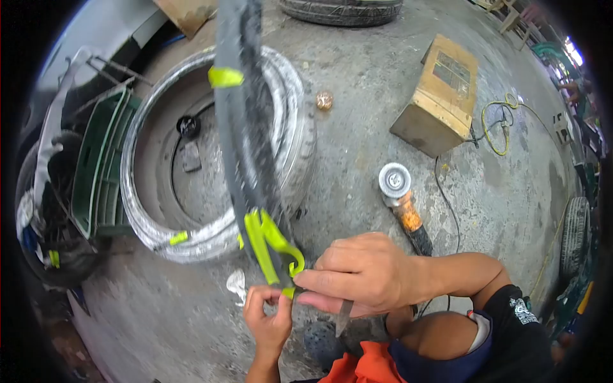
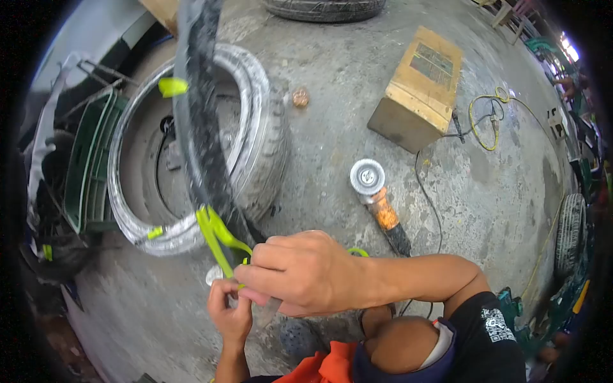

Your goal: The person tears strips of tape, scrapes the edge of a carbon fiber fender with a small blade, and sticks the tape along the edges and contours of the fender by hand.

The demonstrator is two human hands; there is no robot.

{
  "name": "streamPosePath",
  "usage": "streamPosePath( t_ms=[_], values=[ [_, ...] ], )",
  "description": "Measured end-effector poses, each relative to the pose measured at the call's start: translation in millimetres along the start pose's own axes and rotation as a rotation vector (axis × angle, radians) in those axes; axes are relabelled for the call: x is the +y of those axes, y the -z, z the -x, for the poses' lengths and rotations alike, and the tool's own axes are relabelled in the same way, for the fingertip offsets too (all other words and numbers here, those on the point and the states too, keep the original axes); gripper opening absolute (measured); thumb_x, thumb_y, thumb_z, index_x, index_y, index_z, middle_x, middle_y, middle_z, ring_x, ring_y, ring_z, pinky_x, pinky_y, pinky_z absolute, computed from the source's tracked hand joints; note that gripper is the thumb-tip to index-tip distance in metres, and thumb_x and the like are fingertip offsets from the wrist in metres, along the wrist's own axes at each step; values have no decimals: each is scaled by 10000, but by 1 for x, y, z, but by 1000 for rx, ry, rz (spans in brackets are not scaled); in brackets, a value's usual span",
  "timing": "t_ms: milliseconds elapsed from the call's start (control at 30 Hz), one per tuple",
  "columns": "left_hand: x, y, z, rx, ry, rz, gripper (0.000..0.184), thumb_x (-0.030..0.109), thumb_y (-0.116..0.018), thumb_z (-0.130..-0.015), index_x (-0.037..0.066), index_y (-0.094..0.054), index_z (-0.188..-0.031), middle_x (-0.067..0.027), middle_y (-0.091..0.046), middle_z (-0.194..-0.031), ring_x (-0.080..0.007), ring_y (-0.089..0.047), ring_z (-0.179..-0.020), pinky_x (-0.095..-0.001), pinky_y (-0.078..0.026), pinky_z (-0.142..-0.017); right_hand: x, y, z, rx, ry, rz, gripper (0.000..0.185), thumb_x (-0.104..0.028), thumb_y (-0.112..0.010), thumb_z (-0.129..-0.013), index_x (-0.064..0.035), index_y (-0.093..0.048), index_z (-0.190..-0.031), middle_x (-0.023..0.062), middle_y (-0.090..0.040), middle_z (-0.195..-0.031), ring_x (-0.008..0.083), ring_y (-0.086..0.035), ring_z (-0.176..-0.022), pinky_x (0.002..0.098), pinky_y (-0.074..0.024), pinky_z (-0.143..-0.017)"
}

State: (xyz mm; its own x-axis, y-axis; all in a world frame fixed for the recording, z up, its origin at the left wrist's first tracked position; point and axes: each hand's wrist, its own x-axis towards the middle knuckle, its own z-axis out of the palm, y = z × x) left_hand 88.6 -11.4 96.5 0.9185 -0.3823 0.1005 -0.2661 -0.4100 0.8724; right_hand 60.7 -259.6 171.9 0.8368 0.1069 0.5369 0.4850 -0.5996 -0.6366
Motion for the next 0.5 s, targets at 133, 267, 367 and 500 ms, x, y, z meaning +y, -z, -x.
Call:
streamPosePath(
  t_ms=[133, 267, 367, 500],
  values=[
    [-8, 2, 5, 7, 36, -96, 251, 4, -795, -782, 47, -554, -834, -43, -536, -815, -159, -509, -729, -285, -415, -682, 49, 20, 12, 74, -197, -145, 239, -134, -787, -839, -62, -690, -1045, 57, -600, -834, 200, -634, -676, 346, -501, -534],
    [-15, 8, 7, -14, 65, -150, 285, 46, -831, -772, 50, -552, -830, -56, -572, -825, -196, -542, -749, -313, -431, -715, 89, 32, 33, 105, -506, -299, 267, -107, -739, -904, -46, -659, -1151, 73, -633, -917, 147, -594, -663, 294, -509, -611],
    [-21, 17, 14, -99, 70, -280, 311, 117, -851, -781, 50, -548, -811, -91, -613, -845, -256, -591, -784, -336, -446, -734, 111, 29, 47, 103, -648, -452, 276, -146, -664, -978, -37, -621, -1228, 42, -620, -953, 110, -544, -696, 263, -496, -666],
    [-5, 22, 20, -350, 57, -531, 186, 202, -795, -893, 63, -718, -989, -156, -714, -888, -347, -684, -804, -446, -536, -726, 148, 31, 43, 89, -862, -752, 340, -264, -412, -1121, -37, -587, -1304, 28, -612, -995, 91, -554, -841, 267, -492, -778]
  ],
)
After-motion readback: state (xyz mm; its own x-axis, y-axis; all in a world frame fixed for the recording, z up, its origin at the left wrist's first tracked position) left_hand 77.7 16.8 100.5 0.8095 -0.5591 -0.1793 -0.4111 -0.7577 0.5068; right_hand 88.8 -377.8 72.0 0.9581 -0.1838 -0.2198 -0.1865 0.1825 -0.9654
